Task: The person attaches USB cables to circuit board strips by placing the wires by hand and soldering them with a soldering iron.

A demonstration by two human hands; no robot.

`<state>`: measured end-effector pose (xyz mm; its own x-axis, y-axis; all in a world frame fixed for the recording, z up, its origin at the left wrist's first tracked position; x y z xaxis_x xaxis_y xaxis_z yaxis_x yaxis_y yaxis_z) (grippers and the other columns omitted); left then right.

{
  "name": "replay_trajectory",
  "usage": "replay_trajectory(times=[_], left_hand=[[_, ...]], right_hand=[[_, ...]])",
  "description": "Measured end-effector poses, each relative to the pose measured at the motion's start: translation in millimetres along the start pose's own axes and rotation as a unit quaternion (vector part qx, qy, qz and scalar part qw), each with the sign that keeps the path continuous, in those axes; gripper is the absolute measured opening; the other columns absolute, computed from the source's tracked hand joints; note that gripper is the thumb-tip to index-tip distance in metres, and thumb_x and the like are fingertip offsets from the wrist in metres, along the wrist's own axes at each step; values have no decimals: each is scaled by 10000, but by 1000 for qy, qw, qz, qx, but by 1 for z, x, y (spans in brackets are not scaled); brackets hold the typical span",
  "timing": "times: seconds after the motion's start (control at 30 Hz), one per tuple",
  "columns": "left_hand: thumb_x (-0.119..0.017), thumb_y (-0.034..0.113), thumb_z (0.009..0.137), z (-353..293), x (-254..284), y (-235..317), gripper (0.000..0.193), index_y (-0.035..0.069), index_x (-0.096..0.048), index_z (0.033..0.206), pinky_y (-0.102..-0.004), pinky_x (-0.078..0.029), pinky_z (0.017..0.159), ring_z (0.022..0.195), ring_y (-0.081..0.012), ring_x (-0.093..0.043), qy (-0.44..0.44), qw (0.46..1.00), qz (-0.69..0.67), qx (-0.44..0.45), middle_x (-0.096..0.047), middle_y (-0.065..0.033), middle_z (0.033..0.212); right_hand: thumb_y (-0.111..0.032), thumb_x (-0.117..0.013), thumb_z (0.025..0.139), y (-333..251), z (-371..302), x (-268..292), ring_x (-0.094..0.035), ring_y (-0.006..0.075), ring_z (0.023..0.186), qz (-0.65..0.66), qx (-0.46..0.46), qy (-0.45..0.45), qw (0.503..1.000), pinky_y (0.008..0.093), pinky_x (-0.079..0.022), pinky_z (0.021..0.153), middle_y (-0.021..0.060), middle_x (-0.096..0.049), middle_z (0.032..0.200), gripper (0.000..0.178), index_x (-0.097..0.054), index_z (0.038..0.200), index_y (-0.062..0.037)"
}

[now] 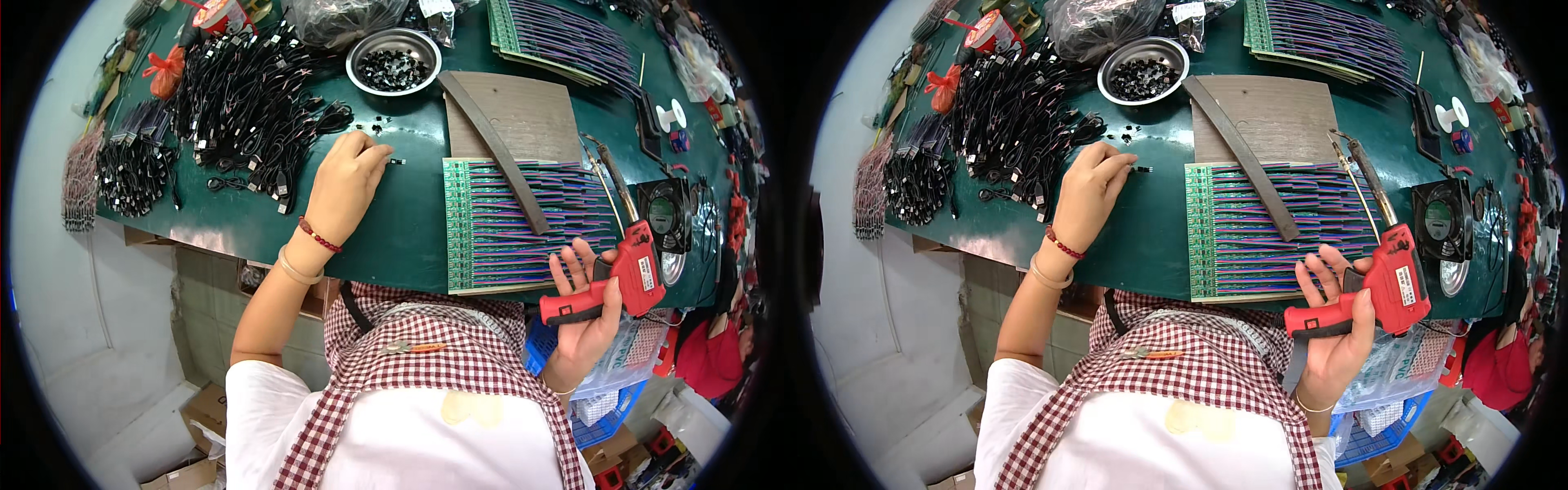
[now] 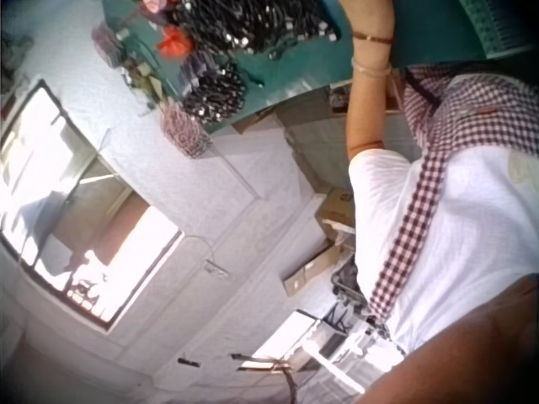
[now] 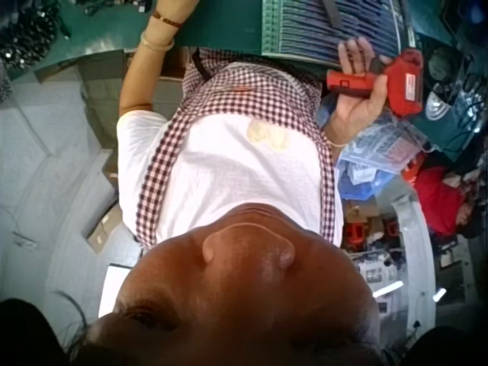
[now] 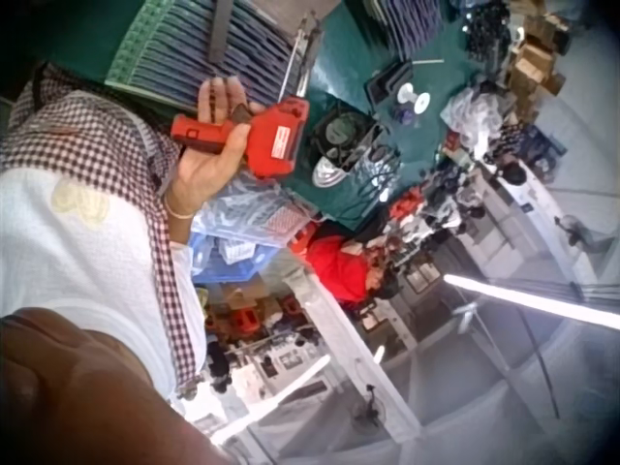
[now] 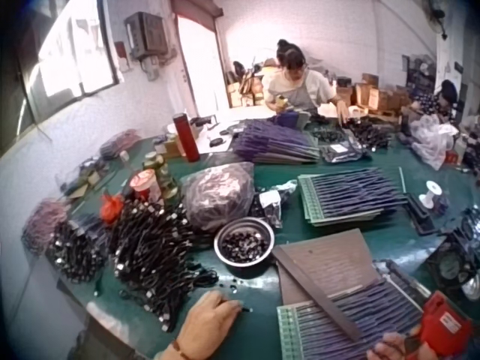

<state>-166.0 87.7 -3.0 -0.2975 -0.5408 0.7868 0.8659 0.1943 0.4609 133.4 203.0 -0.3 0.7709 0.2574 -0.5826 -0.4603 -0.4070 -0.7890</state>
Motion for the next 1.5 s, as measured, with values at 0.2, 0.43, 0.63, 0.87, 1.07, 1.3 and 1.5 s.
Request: replay_trajectory(times=[0.2, 0.43, 0.63, 0.87, 1.07, 1.3, 1.5], left_hand=[[-644, 7, 797, -11, 3, -3, 106, 7, -659, 902, -283, -462, 567, 607, -222, -562, -6, 986, -129, 106, -579, -91, 758], [-660, -12, 820, -35, -28, 33, 184, -17, -593, 991, -223, -499, 636, 732, -93, -604, -169, 859, -425, 230, -608, -43, 793], [-689, 31, 829, -63, -41, 105, 182, -22, -545, 927, -243, -521, 733, 840, -101, -602, -222, 750, -585, 214, -599, -76, 904], [-671, 65, 852, -56, -35, 107, 136, -36, -581, 833, -224, -506, 608, 703, -81, -624, -251, 805, -500, 199, -657, -73, 784], [-606, 25, 824, -40, -43, 96, 62, -31, -587, 806, -206, -500, 584, 668, -76, -622, -358, 807, -437, 175, -654, -55, 744], [-530, 88, 892, -7, -95, -3, 109, -14, -534, 853, -208, -502, 544, 597, -107, -605, -303, 713, -528, 349, -651, -99, 752], [-516, 77, 898, -10, -113, -8, 98, -15, -526, 867, -218, -541, 572, 609, -130, -636, -354, 652, -539, 399, -659, -118, 774]], right_hand=[[-235, -506, 951, 1, -9, -25, -553, 183, 832, -101, 1, -12, 995, 423, -503, 853, 105, -534, 902, 344, -416, 1228, -53], [16, -553, 852, 28, -16, -47, -586, 197, 805, -121, -59, -64, 989, 405, -528, 788, 139, -575, 922, 439, -400, 1262, -19], [-6, -617, 850, 47, -23, -67, -559, 85, 782, -294, -133, -105, 941, 241, -470, 685, 22, -592, 893, 152, -577, 996, -9], [-17, -649, 824, 42, -18, -64, -569, 105, 752, -439, -52, -124, 888, 252, -471, 667, 40, -588, 865, 213, -540, 1007, -9], [-24, -668, 818, 49, -13, -65, -571, 110, 744, -434, -59, -118, 891, 258, -473, 675, 41, -592, 837, 214, -547, 994, -9], [-298, -587, 921, 19, -4, -34, -535, 126, 634, -345, -32, -73, 935, 278, -477, 601, 68, -554, 751, 507, -422, 1265, 36], [-269, -581, 923, 27, -8, -11, -466, 102, 535, -324, -62, -46, 943, 267, -441, 537, 55, -508, 654, 456, -441, 1239, 28]])
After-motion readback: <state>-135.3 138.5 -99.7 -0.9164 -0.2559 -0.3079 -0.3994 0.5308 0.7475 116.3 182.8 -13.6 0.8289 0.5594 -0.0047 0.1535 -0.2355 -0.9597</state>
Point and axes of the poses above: each hand's wrist, its own z-axis towards the middle knuckle, its own x-axis out of the back of the hand, y = z × x, the point moved 9 cm from there along z, towards the middle knuckle
